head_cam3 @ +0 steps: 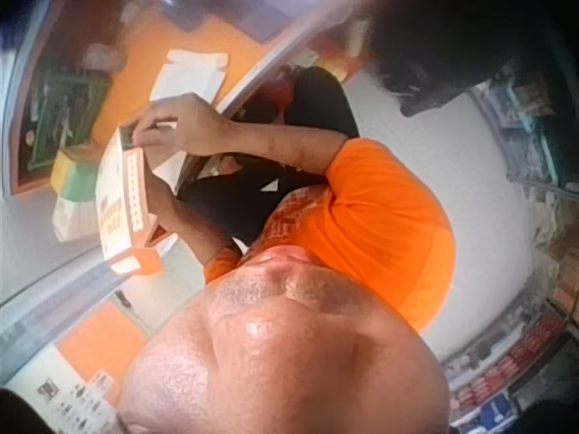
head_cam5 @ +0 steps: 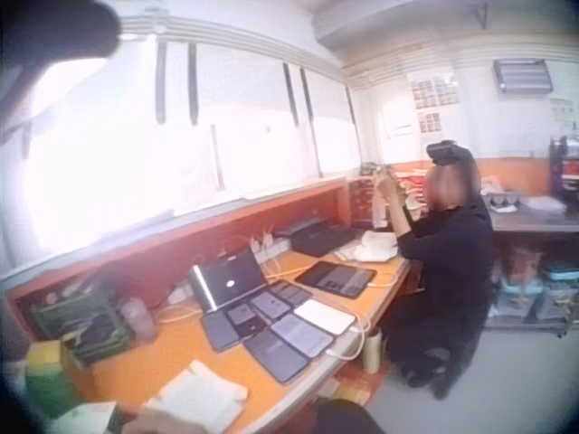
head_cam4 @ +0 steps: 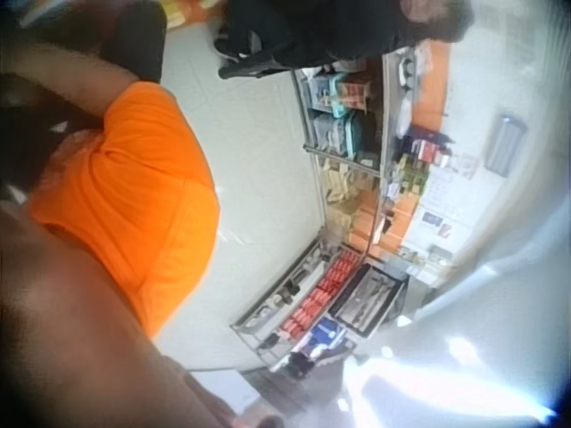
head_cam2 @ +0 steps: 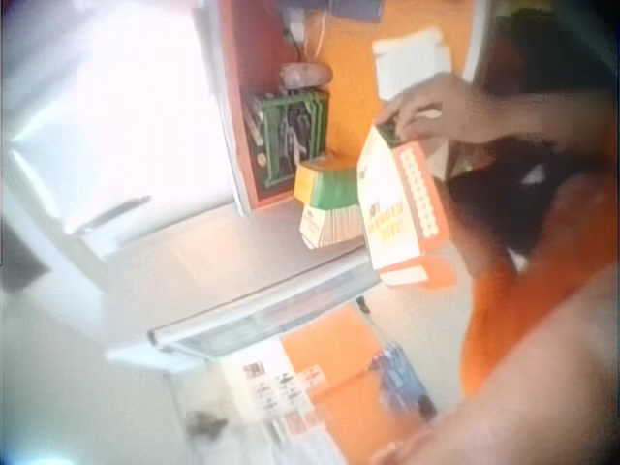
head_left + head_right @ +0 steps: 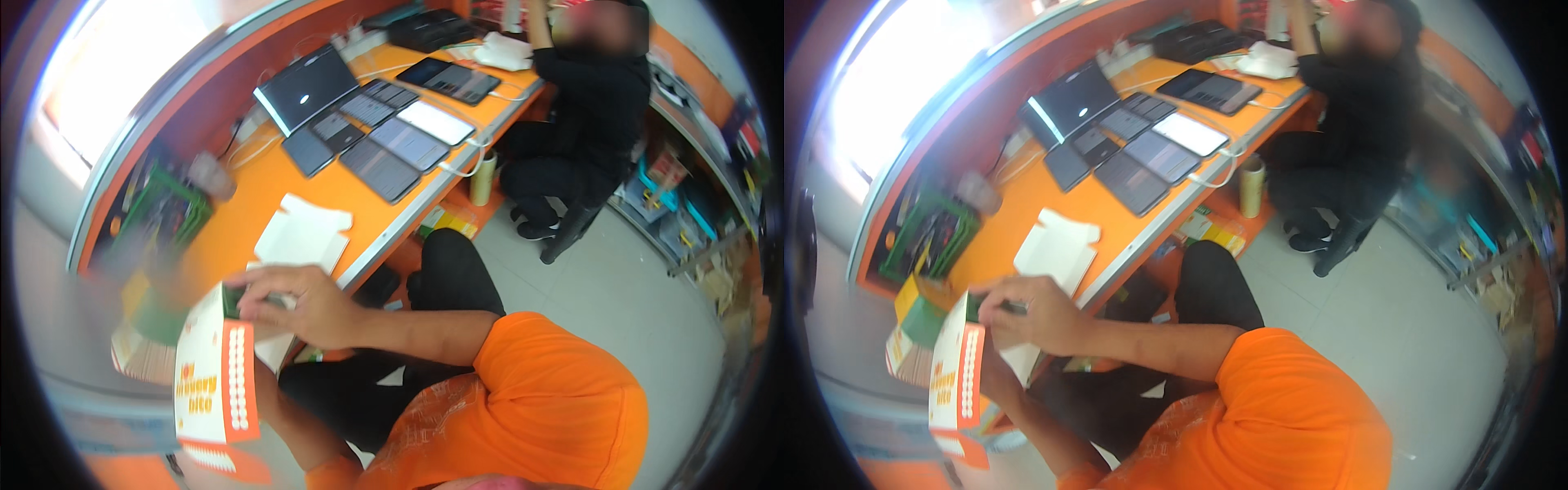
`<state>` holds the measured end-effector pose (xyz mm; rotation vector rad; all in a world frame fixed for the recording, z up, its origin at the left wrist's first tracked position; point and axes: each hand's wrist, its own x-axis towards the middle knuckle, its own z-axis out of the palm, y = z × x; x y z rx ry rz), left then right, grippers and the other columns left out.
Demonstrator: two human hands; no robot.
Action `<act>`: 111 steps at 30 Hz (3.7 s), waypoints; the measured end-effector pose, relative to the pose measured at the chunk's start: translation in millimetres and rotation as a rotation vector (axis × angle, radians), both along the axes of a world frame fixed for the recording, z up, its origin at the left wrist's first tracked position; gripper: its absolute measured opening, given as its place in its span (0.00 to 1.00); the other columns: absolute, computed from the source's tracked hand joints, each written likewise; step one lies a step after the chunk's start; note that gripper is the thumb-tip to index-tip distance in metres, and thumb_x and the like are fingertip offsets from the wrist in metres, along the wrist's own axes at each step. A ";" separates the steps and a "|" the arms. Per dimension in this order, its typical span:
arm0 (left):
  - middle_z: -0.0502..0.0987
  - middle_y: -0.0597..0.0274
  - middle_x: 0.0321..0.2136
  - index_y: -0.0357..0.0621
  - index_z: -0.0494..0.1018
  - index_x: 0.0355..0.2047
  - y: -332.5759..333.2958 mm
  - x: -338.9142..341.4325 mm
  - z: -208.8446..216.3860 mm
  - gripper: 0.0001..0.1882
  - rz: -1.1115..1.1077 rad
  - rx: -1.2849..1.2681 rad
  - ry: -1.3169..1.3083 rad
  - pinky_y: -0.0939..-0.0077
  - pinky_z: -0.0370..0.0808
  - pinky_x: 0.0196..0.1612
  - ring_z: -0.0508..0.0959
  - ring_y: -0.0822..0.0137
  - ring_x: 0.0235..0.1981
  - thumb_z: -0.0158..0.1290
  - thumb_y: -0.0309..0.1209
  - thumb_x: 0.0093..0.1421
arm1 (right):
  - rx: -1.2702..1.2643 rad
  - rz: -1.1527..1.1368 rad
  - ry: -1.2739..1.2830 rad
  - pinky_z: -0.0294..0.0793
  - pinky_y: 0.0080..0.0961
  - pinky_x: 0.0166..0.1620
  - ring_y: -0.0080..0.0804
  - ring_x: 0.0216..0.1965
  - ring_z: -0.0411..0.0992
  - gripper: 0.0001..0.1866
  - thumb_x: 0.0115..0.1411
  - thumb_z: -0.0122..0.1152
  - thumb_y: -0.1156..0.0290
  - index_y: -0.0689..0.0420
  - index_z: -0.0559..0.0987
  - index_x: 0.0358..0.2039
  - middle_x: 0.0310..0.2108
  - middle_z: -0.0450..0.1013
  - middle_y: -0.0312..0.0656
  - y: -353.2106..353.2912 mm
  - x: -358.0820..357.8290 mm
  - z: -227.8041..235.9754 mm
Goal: The person sits on the floor and assembles small paper boxes by folding flat sheets and tucking tabs into slots. They handle the paper by hand, repeatedly folding and securing the structure, then stacking the finished boxes on the table.
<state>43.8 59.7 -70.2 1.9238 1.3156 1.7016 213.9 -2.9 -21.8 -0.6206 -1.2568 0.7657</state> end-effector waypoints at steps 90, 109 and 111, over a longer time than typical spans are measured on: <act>0.77 0.61 0.50 0.42 0.78 0.43 34.1 5.1 137.7 0.10 -0.664 -0.108 1.189 0.63 0.65 0.65 0.69 0.59 0.60 0.59 0.23 0.60 | 0.272 -0.362 -0.705 0.76 0.32 0.39 0.42 0.39 0.74 0.09 0.55 0.67 0.83 0.61 0.77 0.36 0.36 0.76 0.45 25.1 25.2 -12.3; 0.79 0.54 0.40 0.39 0.80 0.38 34.5 3.6 142.9 0.09 -0.589 0.138 1.448 0.59 0.67 0.58 0.73 0.54 0.52 0.57 0.24 0.56 | -0.085 -0.227 -0.907 0.73 0.41 0.44 0.51 0.40 0.75 0.05 0.61 0.61 0.75 0.61 0.76 0.37 0.35 0.76 0.49 15.4 26.6 16.2; 0.79 0.56 0.38 0.42 0.80 0.38 29.7 7.6 158.8 0.08 -0.569 0.050 1.551 0.59 0.67 0.56 0.74 0.55 0.50 0.56 0.24 0.58 | 0.008 -0.243 -0.883 0.72 0.41 0.45 0.50 0.40 0.74 0.05 0.61 0.61 0.76 0.61 0.76 0.37 0.35 0.76 0.49 16.3 23.3 10.8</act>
